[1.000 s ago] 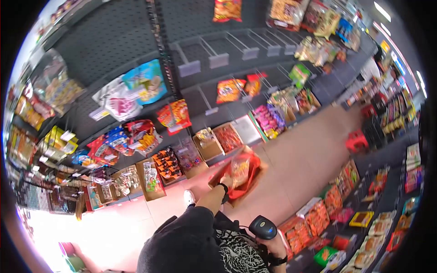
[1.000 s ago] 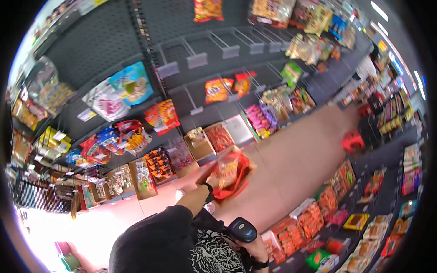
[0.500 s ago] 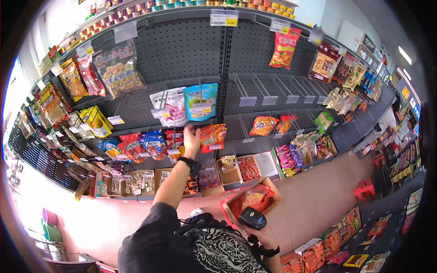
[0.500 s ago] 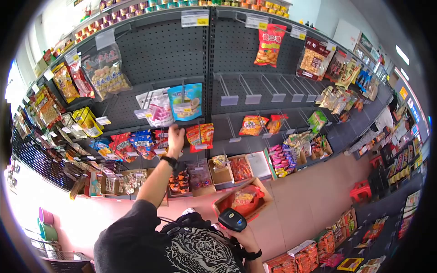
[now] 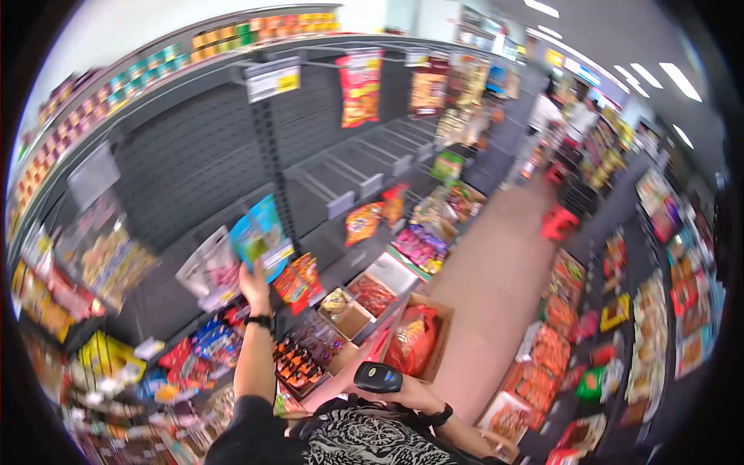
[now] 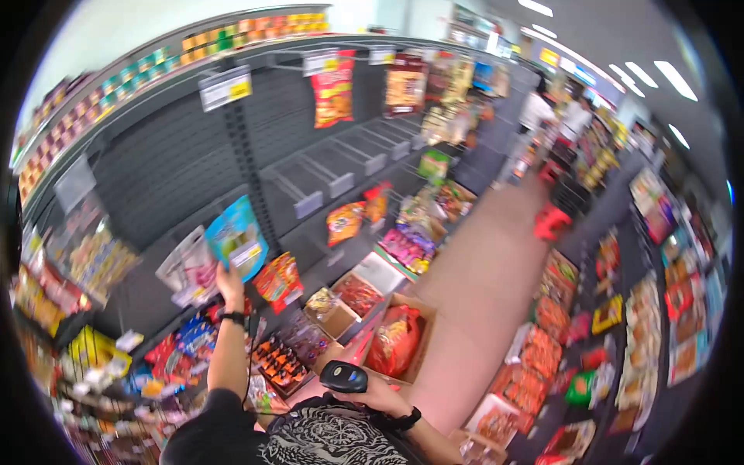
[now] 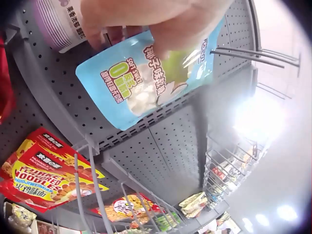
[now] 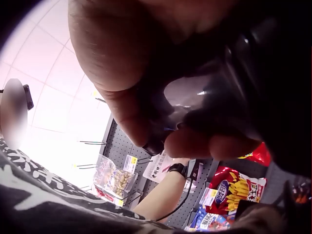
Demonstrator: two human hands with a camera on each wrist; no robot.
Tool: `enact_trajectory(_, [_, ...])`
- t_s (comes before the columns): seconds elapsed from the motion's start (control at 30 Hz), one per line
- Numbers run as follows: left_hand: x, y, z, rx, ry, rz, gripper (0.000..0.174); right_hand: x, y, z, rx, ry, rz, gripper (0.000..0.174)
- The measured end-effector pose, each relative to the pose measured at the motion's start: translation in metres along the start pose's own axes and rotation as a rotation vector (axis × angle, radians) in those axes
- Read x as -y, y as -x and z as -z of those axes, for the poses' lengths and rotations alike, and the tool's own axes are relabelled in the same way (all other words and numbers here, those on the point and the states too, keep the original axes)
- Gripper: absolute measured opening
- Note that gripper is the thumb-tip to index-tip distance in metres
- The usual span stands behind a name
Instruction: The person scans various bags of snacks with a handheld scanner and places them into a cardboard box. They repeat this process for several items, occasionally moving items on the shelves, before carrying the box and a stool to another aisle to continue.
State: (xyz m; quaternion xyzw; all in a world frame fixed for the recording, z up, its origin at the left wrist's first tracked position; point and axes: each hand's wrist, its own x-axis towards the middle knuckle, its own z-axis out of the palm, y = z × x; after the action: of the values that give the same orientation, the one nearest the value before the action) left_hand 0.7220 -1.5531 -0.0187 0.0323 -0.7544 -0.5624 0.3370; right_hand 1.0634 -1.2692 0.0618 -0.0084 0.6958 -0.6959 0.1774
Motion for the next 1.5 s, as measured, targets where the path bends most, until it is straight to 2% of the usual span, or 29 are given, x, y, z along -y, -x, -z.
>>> enact_trajectory(0.03, [-0.009,0.008,0.001,0.047,0.299,0.108,0.017,-0.003,0.001,-0.004,-0.057,-0.011,0.007,0.051])
enact_trajectory(0.1, [-0.021,0.019,0.013,0.132,0.273,0.080,0.018,-0.013,0.003,-0.018,-0.081,0.005,-0.149,0.051])
enact_trajectory(0.13, [-0.036,0.028,0.019,0.157,0.255,0.061,0.019,-0.016,0.005,-0.024,-0.110,-0.010,-0.153,0.051])
enact_trajectory(0.2, [-0.060,0.044,0.028,0.199,0.373,0.152,0.018,-0.013,0.012,-0.032,-0.155,0.013,-0.002,0.052])
enact_trajectory(0.23, [-0.065,0.051,0.034,0.201,0.476,0.237,0.018,-0.001,0.016,-0.034,-0.142,-0.080,-0.082,0.052])
enact_trajectory(0.27, [-0.059,0.058,0.038,0.210,0.552,0.244,0.017,-0.007,0.013,-0.037,-0.234,-0.060,0.039,0.052])
enact_trajectory(0.33, [-0.065,0.074,0.053,0.285,0.604,0.309,0.014,-0.003,0.013,-0.045,-0.312,-0.082,0.003,0.032])
enact_trajectory(0.4, [-0.070,0.085,0.061,0.305,0.576,0.323,0.013,0.001,0.010,-0.049,-0.337,-0.107,-0.093,0.021])
enact_trajectory(0.47, [-0.077,0.093,0.070,0.328,0.573,0.350,0.016,-0.002,0.008,-0.048,-0.316,-0.047,-0.044,0.021])
enact_trajectory(0.53, [-0.083,0.093,0.073,0.338,0.636,0.399,0.017,-0.020,0.009,-0.041,-0.300,-0.085,-0.094,0.037])
enact_trajectory(0.57, [-0.084,0.093,0.075,0.359,0.695,0.449,0.018,-0.020,0.009,-0.040,-0.287,-0.081,-0.103,0.037])
enact_trajectory(0.63, [-0.085,0.091,0.075,0.362,0.669,0.428,0.019,-0.019,0.008,-0.037,-0.399,-0.054,-0.132,0.028])
enact_trajectory(0.8, [-0.093,0.093,0.071,0.395,0.638,0.391,0.020,-0.025,0.010,-0.023,-0.370,-0.096,-0.095,0.019])
enact_trajectory(0.87, [-0.087,0.100,0.073,0.486,0.615,0.465,0.021,-0.030,0.010,-0.016,-0.354,-0.147,-0.084,0.017])
enact_trajectory(0.93, [-0.057,0.110,0.071,0.666,0.628,0.466,0.022,-0.025,0.010,-0.013,-0.352,-0.194,-0.067,0.015])
enact_trajectory(0.97, [-0.046,0.117,0.066,0.668,0.625,0.469,0.022,-0.025,0.010,-0.011,-0.362,-0.168,-0.059,0.015])
enact_trajectory(1.03, [-0.030,0.140,0.066,0.712,0.737,0.716,0.024,-0.023,0.016,-0.011,-0.391,-0.151,-0.071,0.015])
enact_trajectory(1.07, [-0.035,0.148,0.073,0.712,0.726,0.742,0.024,-0.023,0.018,-0.011,-0.405,-0.157,-0.055,0.015])
enact_trajectory(1.1, [-0.048,0.149,0.078,0.729,0.770,0.661,0.028,-0.021,0.019,-0.010,-0.378,-0.205,-0.057,0.016])
enact_trajectory(1.17, [-0.074,0.148,0.083,0.639,1.182,1.118,0.034,-0.021,0.022,-0.006,-0.266,-0.301,-0.050,0.017])
enact_trajectory(1.2, [-0.046,0.153,0.078,0.827,1.667,1.068,0.023,-0.015,0.021,-0.008,-0.196,-0.336,-0.073,0.023])
enact_trajectory(1.23, [-0.022,0.163,0.074,0.914,1.859,1.086,0.024,-0.013,0.020,-0.010,-0.181,-0.261,-0.131,0.028])
enact_trajectory(1.27, [-0.037,0.160,0.068,1.003,2.056,1.092,0.026,-0.013,0.018,-0.012,-0.167,-0.186,-0.186,0.033])
enact_trajectory(1.3, [-0.035,0.166,0.065,0.971,2.090,1.116,0.028,-0.016,0.014,-0.016,-0.162,-0.194,-0.203,0.033])
enact_trajectory(1.33, [-0.030,0.171,0.062,0.938,2.125,1.139,0.030,-0.018,0.008,-0.022,-0.120,-0.050,-0.137,0.038])
enact_trajectory(1.37, [-0.014,0.174,0.054,1.022,2.128,1.077,0.032,-0.020,0.005,-0.028,-0.075,0.095,-0.068,0.043])
enact_trajectory(1.4, [-0.011,0.176,0.053,1.010,2.125,1.084,0.032,-0.019,0.004,-0.032,-0.070,0.091,-0.077,0.043])
enact_trajectory(1.47, [-0.008,0.176,0.048,1.134,2.083,0.934,0.034,-0.009,0.002,-0.037,-0.039,0.089,-0.037,0.048])
enact_trajectory(1.5, [-0.006,0.179,0.047,1.129,2.090,0.967,0.037,-0.007,0.004,-0.037,-0.025,0.068,-0.100,0.052])
